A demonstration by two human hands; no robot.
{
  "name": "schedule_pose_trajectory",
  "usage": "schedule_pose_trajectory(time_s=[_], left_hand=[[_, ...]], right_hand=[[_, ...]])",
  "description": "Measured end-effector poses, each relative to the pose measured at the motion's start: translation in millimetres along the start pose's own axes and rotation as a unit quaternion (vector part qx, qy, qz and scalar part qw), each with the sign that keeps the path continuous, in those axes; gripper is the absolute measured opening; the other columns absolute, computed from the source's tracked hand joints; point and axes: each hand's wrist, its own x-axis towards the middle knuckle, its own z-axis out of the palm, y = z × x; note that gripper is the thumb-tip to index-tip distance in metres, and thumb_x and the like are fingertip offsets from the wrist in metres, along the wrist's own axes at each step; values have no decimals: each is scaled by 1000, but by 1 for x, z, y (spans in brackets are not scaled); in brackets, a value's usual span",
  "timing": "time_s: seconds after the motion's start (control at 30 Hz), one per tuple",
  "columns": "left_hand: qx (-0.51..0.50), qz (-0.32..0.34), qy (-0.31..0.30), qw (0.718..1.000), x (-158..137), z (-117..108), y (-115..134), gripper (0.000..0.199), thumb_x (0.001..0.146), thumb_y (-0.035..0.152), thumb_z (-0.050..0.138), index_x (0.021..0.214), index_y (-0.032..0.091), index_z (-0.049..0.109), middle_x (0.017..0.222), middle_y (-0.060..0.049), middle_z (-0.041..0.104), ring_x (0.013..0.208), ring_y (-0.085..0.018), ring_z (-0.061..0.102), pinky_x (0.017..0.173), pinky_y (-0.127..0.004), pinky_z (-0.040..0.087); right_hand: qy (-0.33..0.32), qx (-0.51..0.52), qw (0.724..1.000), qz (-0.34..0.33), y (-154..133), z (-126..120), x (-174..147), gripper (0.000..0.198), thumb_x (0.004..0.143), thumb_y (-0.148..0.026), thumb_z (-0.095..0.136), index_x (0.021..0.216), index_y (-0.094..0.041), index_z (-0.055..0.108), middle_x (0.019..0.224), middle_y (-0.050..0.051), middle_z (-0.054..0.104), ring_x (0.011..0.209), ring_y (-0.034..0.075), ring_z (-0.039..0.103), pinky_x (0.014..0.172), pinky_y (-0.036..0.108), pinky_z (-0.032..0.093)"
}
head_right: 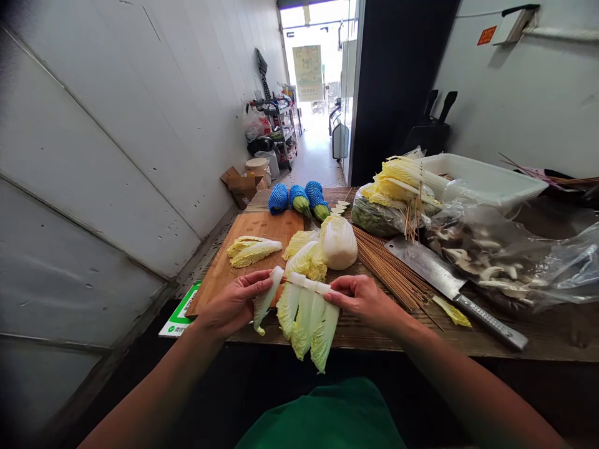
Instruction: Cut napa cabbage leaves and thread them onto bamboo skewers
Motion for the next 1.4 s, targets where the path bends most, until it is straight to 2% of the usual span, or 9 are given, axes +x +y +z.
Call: schedule_pose_trajectory(time_s=[0.5,1.07,1.4], left_hand=[[-16,3,-12,1000,0,-3,-1,13,69,5,67,80,12,67,74,-5,71,64,-16,67,60,-26,57],[-1,13,18,1000,-1,1,-4,14,64,7,72,77,12,69,72,-5,70,61,-15,65,56,-25,56],[10,16,25,1000,1,2,-6,17,60,7,75,76,11,70,72,-6,71,61,-16,65,58,-26,56]], right_hand=[[-11,12,1000,-4,2,0,-2,34,80,-47,55,84,-15,67,71,1,59,65,13,48,58,24,35],[-22,-9,1000,3,0,2,-5,39,82,-50,50,81,-14,66,66,-1,52,60,11,42,54,23,31],[-42,28,998,26,-6,3,-8,38,82,-47,51,80,-12,64,61,-3,45,55,8,37,49,21,28]])
